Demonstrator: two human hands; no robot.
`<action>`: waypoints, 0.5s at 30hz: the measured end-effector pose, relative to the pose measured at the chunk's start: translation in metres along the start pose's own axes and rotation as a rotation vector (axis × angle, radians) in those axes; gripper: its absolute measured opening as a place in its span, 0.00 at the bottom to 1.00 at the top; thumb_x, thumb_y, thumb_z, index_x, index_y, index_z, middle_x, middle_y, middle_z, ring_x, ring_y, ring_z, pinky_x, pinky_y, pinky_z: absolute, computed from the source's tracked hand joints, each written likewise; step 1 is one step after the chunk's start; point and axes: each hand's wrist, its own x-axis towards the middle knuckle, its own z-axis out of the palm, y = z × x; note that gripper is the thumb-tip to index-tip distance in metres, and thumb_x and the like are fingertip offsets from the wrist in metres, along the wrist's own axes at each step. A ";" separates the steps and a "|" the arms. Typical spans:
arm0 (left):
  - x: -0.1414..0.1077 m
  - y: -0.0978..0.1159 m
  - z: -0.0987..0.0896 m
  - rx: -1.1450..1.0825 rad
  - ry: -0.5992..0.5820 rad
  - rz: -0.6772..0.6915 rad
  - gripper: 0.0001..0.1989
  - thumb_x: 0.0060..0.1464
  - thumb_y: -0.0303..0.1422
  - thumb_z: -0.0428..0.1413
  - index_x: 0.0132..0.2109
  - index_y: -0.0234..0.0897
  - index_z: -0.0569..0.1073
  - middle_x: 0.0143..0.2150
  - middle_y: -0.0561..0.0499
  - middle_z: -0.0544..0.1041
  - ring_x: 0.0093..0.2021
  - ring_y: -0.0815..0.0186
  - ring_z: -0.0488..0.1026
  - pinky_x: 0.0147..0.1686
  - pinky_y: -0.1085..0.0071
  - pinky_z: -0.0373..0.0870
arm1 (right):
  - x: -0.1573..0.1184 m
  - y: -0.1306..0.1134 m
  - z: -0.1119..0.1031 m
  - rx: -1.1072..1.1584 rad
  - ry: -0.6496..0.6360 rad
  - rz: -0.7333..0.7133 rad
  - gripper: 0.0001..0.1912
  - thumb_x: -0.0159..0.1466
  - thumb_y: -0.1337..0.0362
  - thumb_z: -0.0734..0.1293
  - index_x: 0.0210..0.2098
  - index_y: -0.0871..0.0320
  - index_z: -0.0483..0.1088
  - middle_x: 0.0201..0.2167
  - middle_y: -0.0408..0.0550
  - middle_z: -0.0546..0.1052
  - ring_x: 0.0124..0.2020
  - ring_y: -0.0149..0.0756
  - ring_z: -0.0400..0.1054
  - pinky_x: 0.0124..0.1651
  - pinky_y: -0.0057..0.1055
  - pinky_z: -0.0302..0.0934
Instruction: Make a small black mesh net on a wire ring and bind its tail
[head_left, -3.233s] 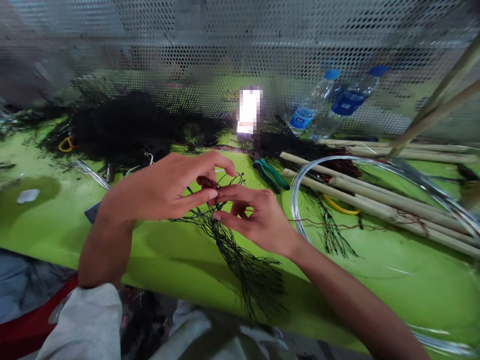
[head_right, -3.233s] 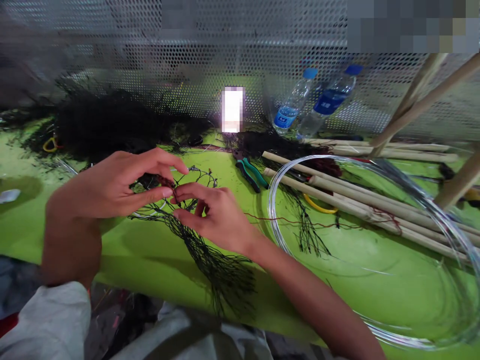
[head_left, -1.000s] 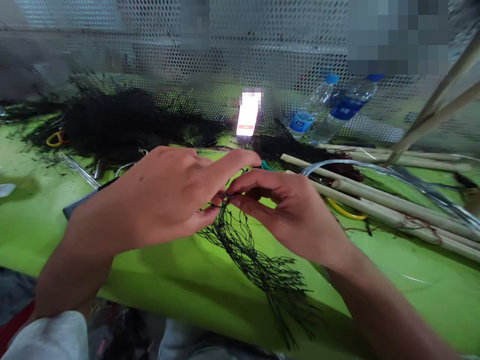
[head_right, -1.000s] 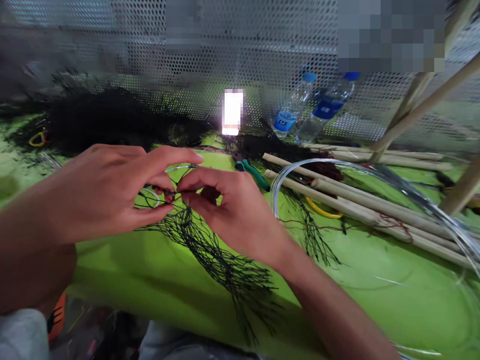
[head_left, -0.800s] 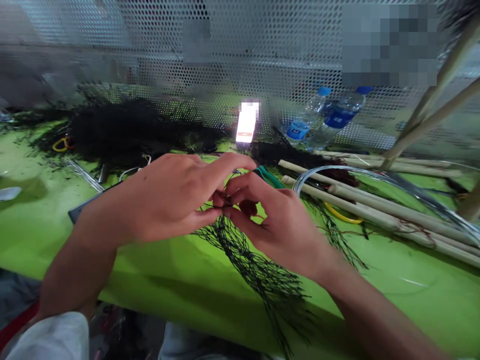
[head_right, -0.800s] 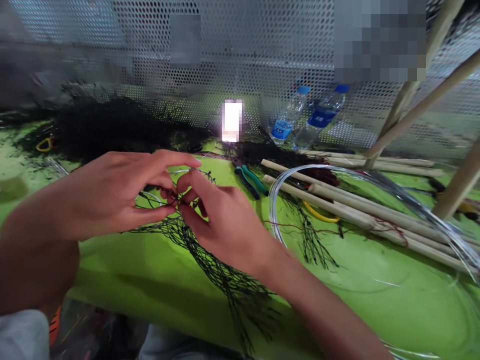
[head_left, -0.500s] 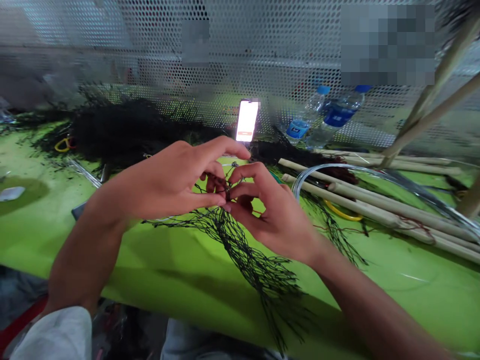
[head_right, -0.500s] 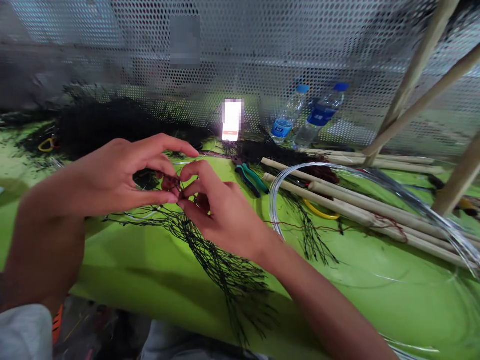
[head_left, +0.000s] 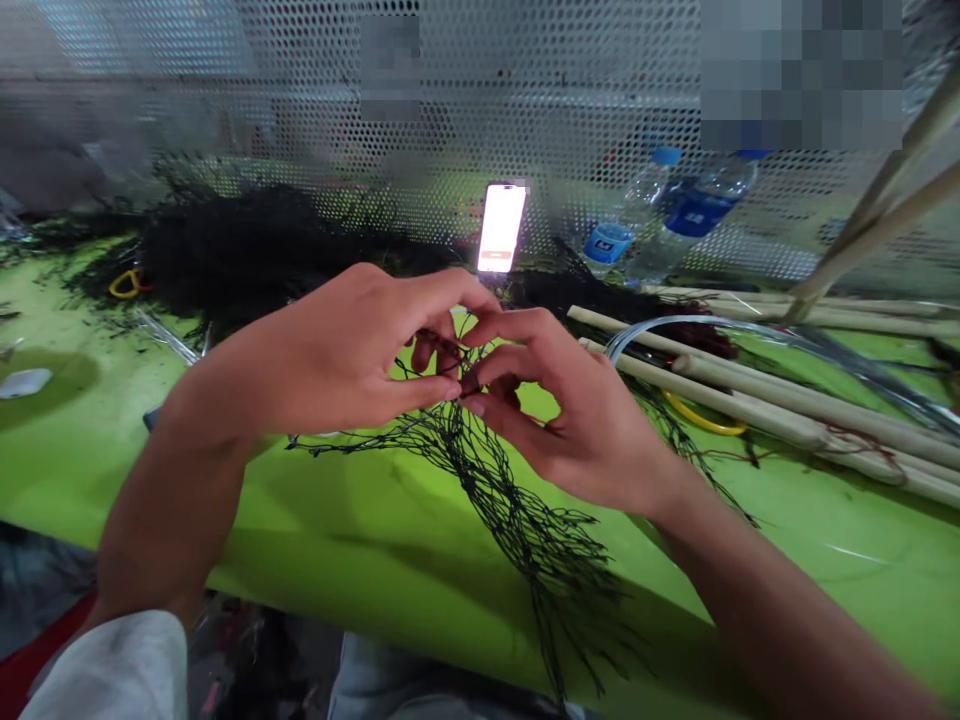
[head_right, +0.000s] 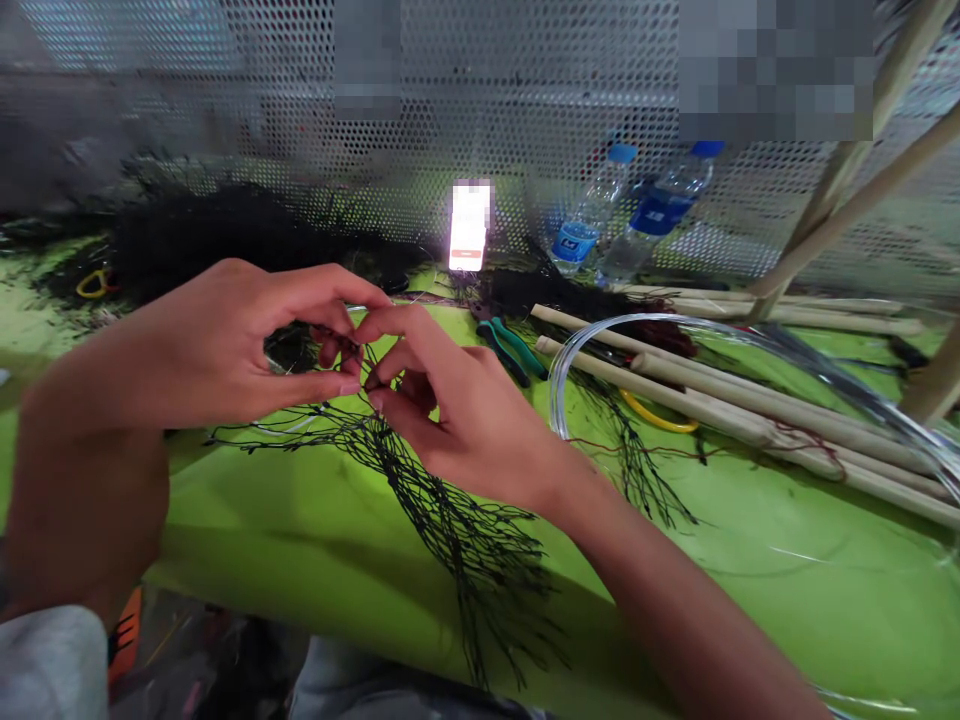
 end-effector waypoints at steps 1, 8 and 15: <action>0.000 0.000 0.001 0.016 -0.005 0.001 0.16 0.62 0.34 0.62 0.56 0.43 0.74 0.42 0.57 0.85 0.36 0.67 0.81 0.34 0.71 0.67 | 0.000 0.000 0.000 0.044 0.001 0.015 0.19 0.71 0.72 0.67 0.56 0.51 0.61 0.36 0.40 0.77 0.35 0.33 0.75 0.36 0.34 0.68; 0.001 -0.002 0.006 0.117 0.037 0.059 0.08 0.60 0.34 0.64 0.45 0.39 0.76 0.38 0.53 0.82 0.35 0.67 0.77 0.36 0.69 0.65 | 0.002 0.005 -0.004 0.344 -0.015 0.048 0.17 0.72 0.70 0.67 0.53 0.49 0.58 0.38 0.39 0.75 0.39 0.31 0.74 0.39 0.32 0.70; 0.000 -0.003 0.005 0.162 0.014 0.026 0.05 0.60 0.37 0.62 0.40 0.42 0.81 0.33 0.54 0.81 0.31 0.68 0.73 0.35 0.67 0.62 | 0.004 0.007 -0.006 0.230 -0.022 0.096 0.15 0.72 0.68 0.64 0.52 0.49 0.54 0.34 0.39 0.76 0.36 0.33 0.77 0.38 0.31 0.71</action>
